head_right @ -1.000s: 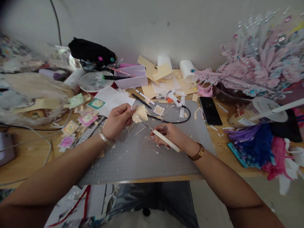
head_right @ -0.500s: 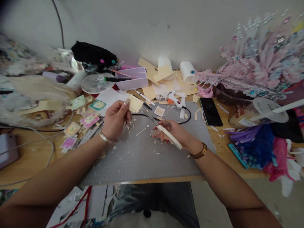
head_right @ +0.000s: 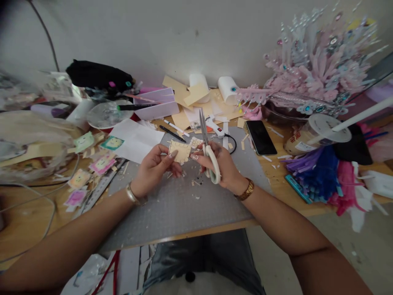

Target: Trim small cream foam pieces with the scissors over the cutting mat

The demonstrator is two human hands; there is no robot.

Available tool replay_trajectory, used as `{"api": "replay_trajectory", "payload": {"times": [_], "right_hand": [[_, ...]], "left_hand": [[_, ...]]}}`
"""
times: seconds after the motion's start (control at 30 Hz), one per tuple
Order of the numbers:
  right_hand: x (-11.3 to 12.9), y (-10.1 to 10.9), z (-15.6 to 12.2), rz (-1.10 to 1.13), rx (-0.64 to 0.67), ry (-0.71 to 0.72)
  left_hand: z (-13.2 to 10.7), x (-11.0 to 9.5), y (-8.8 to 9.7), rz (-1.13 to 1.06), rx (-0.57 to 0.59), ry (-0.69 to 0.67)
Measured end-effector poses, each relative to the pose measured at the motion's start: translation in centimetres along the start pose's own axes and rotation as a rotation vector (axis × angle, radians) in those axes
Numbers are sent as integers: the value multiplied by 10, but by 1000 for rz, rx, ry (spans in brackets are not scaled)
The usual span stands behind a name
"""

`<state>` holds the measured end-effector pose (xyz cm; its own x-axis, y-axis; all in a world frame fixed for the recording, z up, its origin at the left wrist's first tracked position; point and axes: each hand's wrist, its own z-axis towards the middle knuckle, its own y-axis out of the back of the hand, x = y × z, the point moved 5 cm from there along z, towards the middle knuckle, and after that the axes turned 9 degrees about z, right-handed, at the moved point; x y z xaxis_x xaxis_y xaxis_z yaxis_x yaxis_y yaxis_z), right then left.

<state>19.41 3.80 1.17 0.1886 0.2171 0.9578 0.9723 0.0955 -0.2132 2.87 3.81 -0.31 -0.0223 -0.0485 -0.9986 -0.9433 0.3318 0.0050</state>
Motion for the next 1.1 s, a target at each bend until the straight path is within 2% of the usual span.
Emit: {"api": "replay_trajectory", "payload": {"times": [0.33,0.47,0.7,0.9,1.1], "right_hand": [[-8,5,3,123,-6,-47],[-11,7,4,163,-9,-85],[-11,6,4,219,-12,-131],[-12,6,4,222,-20,-163],[-13,9,4,166,-2,-193]], "left_hand": [[-1,9,-5,40,85,-7],[2,8,0,110,57,-63],[2,9,5,199,-13,-78],[0,5,7,421,-81,-174],[-2,-3,8,652,-71,-288]]}}
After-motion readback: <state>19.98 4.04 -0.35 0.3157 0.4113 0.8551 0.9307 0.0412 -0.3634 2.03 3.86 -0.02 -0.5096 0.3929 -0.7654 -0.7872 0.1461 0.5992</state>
